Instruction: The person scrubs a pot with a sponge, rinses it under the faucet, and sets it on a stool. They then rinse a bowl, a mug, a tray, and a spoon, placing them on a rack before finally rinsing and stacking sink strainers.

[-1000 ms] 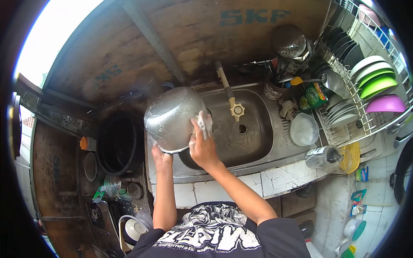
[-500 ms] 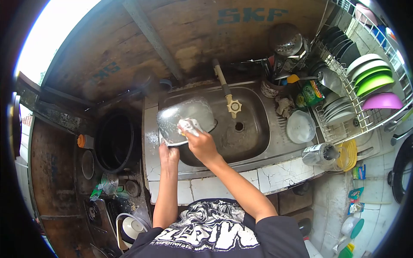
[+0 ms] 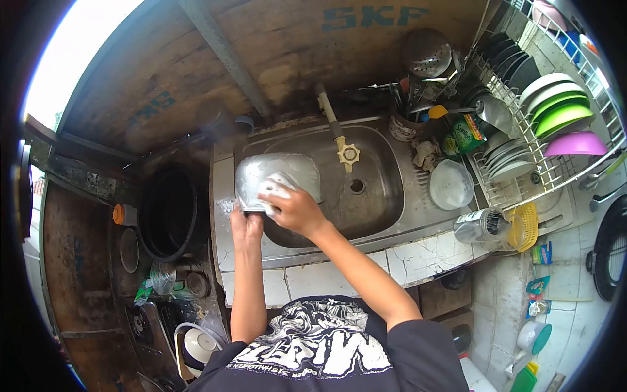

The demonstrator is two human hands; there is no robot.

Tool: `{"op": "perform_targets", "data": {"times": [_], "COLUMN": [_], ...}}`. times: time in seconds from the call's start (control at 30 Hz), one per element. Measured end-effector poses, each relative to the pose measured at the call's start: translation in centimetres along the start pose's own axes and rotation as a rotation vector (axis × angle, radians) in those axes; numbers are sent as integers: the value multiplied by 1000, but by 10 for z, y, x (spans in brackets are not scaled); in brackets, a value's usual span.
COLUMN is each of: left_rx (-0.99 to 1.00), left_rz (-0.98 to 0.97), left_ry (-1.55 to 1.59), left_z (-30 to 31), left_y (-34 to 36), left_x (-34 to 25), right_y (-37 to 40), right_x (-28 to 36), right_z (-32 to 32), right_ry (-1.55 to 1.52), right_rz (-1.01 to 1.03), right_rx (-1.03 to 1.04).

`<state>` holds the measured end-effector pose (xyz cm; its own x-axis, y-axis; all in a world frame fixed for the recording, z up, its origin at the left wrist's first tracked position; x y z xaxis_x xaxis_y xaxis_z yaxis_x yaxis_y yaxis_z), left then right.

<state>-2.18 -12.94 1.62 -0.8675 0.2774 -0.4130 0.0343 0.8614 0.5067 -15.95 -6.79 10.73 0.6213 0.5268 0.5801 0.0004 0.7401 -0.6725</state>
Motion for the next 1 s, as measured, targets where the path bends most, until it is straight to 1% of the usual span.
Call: {"op": "perform_targets", "data": {"times": [0.1,0.23,0.27,0.3,0.37,0.47,0.5,0.53,0.57,0.63,0.67,0.77,0.8,0.9,0.93,1.0], "left_rx": [-11,-71,-69,-62,-61,66,101,184,182,188,225,270,262,282,284,304], "left_rz": [-54,-27,-31,-38,-57,-92,-114,-144,-149,-153,-178,-215,-216,-228,-198,-133], "left_ry": [10,-14,-28,-44,-76,-143,-168,-200,-210,-228,-263,-412,-444,-680,-682,-489], "left_z": [1,2,0,-2,1,-8,-12,-17,-16,-20,-23,-26,-30,-3,1,10], "left_y": [3,13,18,22,32,35,36,34,35,37,42,52,59,52,52,49], "left_x": [3,11,11,11,5,-4,-6,-4,-5,-4,-5,-5,-5,-4,-9,-11], "right_y": [32,41,40,33,23,4,2,0,-2,-14,-21,-51,-66,-94,-99,-108], "right_x": [-15,-29,-41,-49,-51,-13,3,14,23,21,20,19,19,-13,-21,-35], "right_z": [14,22,26,32,37,36,28,21,14,12,10,-3,-5,-24,-24,-21], "right_ry": [-99,-87,-142,-53,-82,36,23,120,219,211,203,196,118,232,158,25], "right_rz": [-267,-578,-762,-763,-674,-286,-185,-32,121,90,68,48,-89,-219,-277,-363], "right_rx": [-294,-492,-472,-517,-476,-368,-253,-173,-97,-90,-89,-16,96,365,436,552]}}
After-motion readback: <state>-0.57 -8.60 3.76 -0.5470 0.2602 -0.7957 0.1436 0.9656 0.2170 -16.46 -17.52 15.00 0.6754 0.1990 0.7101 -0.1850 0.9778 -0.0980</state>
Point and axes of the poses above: each hand's wrist, its own y-axis away from the middle knuckle, its own z-axis out of the back of the hand, x = y × z, the point moved 5 cm from there along -y, towards the middle knuckle, and after that the axes turned 3 degrees about -x, right-handed, at the moved point
